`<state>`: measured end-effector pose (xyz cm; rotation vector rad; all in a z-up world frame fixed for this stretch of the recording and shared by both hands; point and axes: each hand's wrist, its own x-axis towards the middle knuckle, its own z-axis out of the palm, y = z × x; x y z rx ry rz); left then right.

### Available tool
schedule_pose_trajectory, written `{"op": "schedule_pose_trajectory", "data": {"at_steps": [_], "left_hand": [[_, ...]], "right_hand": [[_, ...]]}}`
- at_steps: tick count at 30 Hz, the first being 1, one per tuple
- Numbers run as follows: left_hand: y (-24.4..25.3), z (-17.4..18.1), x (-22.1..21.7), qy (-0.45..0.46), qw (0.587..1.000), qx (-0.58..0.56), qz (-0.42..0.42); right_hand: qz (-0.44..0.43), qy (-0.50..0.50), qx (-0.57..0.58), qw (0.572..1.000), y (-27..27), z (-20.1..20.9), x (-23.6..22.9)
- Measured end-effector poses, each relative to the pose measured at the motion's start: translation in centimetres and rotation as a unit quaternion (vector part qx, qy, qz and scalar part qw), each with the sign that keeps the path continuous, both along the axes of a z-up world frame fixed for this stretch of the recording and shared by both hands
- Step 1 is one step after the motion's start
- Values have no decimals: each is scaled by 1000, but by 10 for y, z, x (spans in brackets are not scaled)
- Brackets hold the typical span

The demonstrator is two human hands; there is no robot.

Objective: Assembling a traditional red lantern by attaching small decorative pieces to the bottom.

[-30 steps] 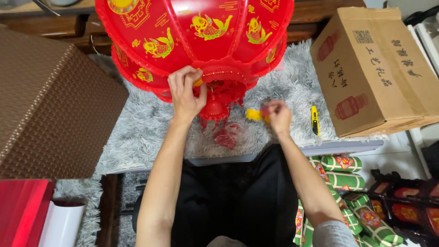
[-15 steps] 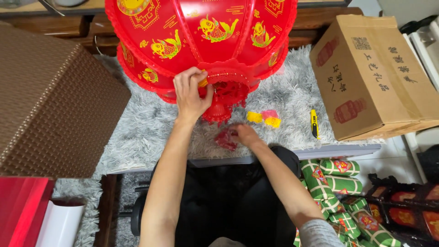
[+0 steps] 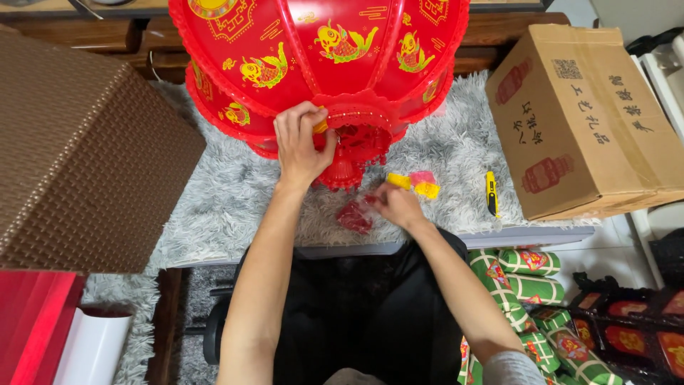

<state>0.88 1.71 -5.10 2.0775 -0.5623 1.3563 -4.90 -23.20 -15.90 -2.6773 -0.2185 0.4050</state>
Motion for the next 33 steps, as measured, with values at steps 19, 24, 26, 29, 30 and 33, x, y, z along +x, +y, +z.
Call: {"op": "schedule_pose_trajectory", "data": {"at_steps": [19, 24, 26, 29, 30, 33], "left_hand": [[2, 42, -25, 131, 979, -17, -156], [9, 50, -16, 182, 958, -43, -216], [13, 57, -19, 201, 953, -38, -224], [14, 62, -19, 225, 945, -28, -236], [14, 62, -19, 229, 944, -22, -238], [12, 62, -17, 228, 948, -14, -223]], "right_hand": [[77, -227, 409, 880, 42, 177, 1], [-16, -210, 395, 894, 58, 164, 22], [-19, -188, 438, 879, 55, 164, 24], [-20, -154, 501, 851, 51, 155, 33], [-16, -143, 522, 841, 50, 151, 36], [-22, -95, 569, 816, 45, 156, 28]]}}
